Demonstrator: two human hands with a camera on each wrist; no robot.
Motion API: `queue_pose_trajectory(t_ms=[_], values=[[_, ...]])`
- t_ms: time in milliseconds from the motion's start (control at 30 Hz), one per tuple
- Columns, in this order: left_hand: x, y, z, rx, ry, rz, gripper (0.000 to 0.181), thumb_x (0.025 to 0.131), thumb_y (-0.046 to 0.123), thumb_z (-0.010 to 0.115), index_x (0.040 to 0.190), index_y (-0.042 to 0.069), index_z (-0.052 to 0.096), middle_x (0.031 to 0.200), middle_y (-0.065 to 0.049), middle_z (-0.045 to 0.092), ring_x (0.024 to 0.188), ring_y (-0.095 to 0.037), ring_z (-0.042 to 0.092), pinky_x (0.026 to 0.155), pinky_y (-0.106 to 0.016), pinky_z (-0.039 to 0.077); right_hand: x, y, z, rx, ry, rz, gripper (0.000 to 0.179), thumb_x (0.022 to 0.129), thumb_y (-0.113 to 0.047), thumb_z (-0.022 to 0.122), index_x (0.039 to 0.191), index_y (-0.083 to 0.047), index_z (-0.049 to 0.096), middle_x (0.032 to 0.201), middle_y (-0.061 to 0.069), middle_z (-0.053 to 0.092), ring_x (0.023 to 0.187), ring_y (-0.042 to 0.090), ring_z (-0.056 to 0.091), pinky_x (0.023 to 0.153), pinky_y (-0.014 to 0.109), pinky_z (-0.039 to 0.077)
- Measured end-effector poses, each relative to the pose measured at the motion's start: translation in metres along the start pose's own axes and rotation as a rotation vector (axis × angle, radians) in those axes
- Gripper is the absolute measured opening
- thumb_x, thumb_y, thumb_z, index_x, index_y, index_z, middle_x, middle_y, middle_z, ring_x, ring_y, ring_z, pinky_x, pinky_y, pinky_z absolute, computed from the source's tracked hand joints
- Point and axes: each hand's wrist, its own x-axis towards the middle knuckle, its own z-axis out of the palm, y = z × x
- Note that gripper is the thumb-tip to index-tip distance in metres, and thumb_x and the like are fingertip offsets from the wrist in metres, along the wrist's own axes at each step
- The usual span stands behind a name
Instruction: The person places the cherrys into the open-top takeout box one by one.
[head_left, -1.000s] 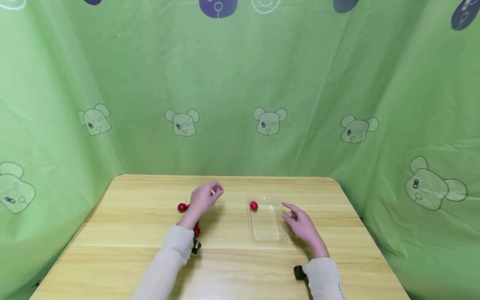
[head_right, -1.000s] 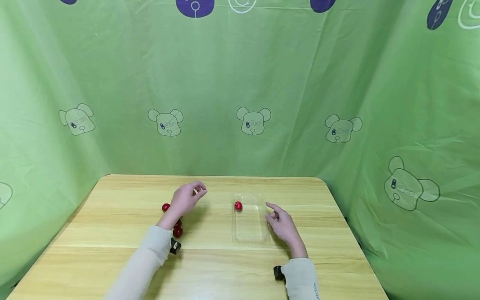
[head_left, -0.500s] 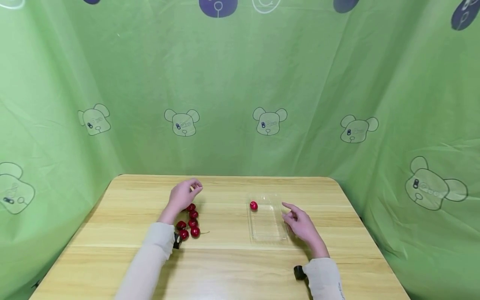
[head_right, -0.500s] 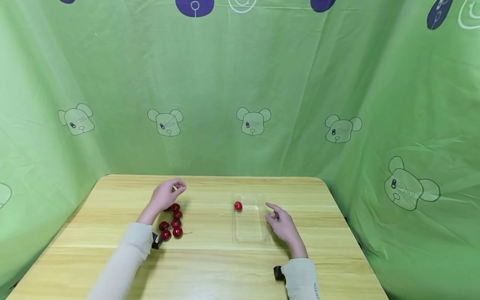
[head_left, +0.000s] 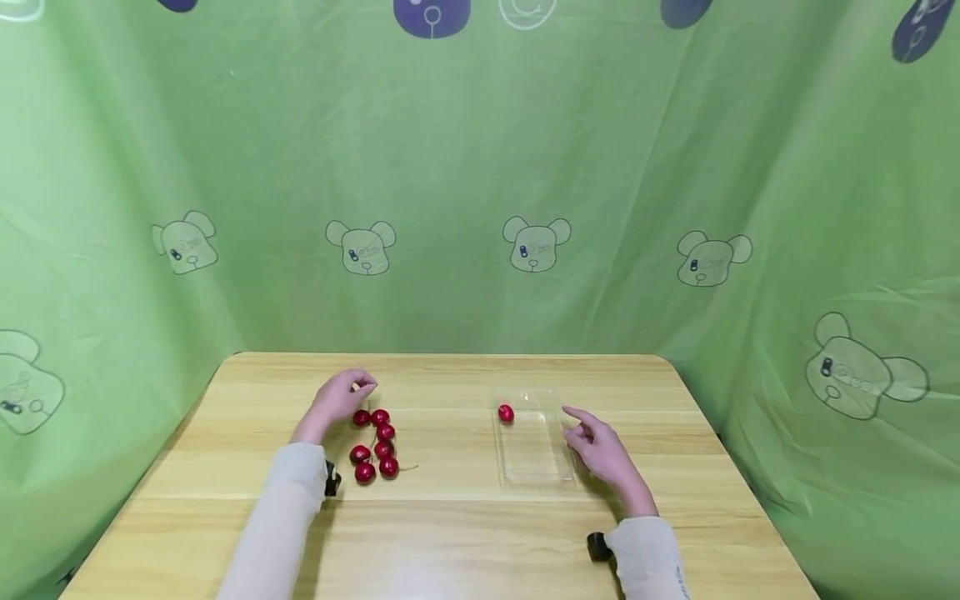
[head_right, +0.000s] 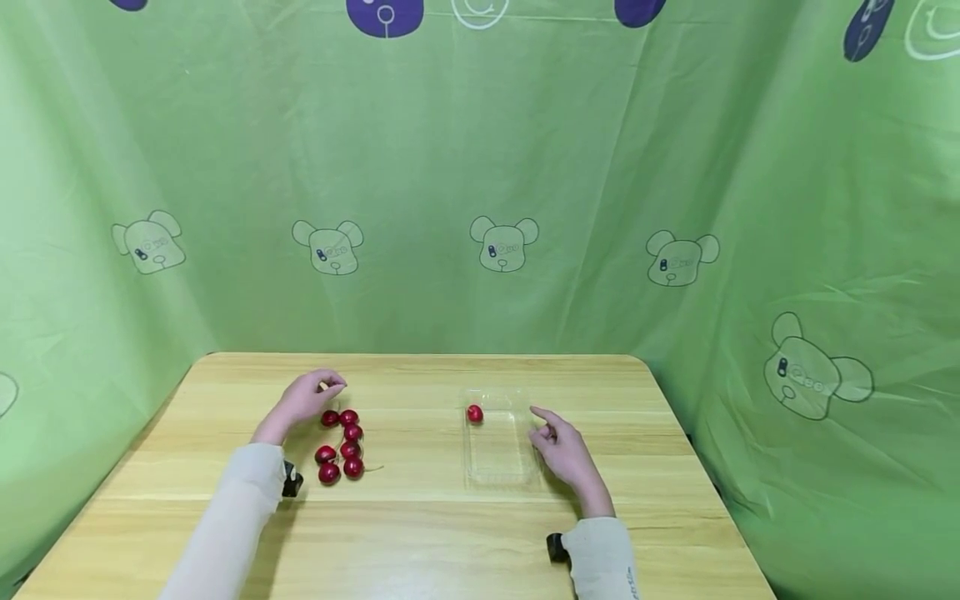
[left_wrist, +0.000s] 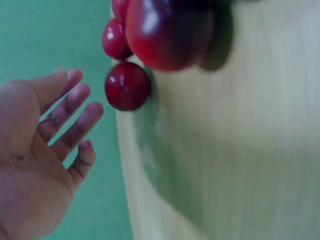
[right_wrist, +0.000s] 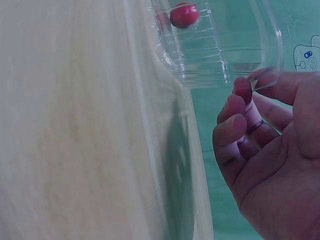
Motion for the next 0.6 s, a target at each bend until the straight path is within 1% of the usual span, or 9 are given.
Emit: queue_pose_trajectory(t_ms=[133, 267, 367, 600], values=[[-0.003, -0.008, 0.000, -0.015, -0.047, -0.011, 0.030, 0.109, 0.026, 0.053, 0.124, 0.006, 0.069, 0.133, -0.018, 0.066, 0.123, -0.040, 0.061, 0.108, -0.061, 0.045, 0.000, 0.002, -0.001, -0.009, 0.004, -0.005, 0.049, 0.105, -0.010, 0.060, 0.151, -0.002, 0.048, 0.091, 0.017, 0.067, 0.063, 0.014, 0.053, 0.057, 0.026, 0.047], [-0.007, -0.013, 0.000, -0.036, -0.115, -0.035, 0.034, 0.111, 0.030, 0.047, 0.125, 0.007, 0.069, 0.138, -0.021, 0.063, 0.133, -0.046, 0.054, 0.115, -0.065, 0.037, 0.000, 0.003, -0.001, -0.005, 0.000, 0.003, 0.049, 0.105, -0.010, 0.060, 0.152, -0.002, 0.048, 0.091, 0.017, 0.066, 0.062, 0.013, 0.053, 0.055, 0.026, 0.047], [-0.009, -0.015, 0.001, -0.040, -0.144, -0.040, 0.035, 0.112, 0.031, 0.045, 0.123, 0.008, 0.069, 0.138, -0.021, 0.062, 0.134, -0.046, 0.053, 0.115, -0.065, 0.036, 0.000, 0.002, -0.001, -0.002, 0.003, 0.014, 0.049, 0.105, -0.010, 0.060, 0.152, -0.002, 0.048, 0.091, 0.017, 0.066, 0.062, 0.014, 0.053, 0.054, 0.026, 0.046], [-0.008, -0.016, 0.001, 0.012, -0.150, -0.010, 0.034, 0.112, 0.029, 0.044, 0.115, 0.009, 0.071, 0.132, -0.020, 0.064, 0.129, -0.045, 0.057, 0.112, -0.065, 0.040, 0.000, 0.002, -0.002, 0.007, -0.001, 0.020, 0.049, 0.105, -0.011, 0.059, 0.152, -0.004, 0.048, 0.091, 0.016, 0.065, 0.061, 0.015, 0.053, 0.053, 0.027, 0.046]])
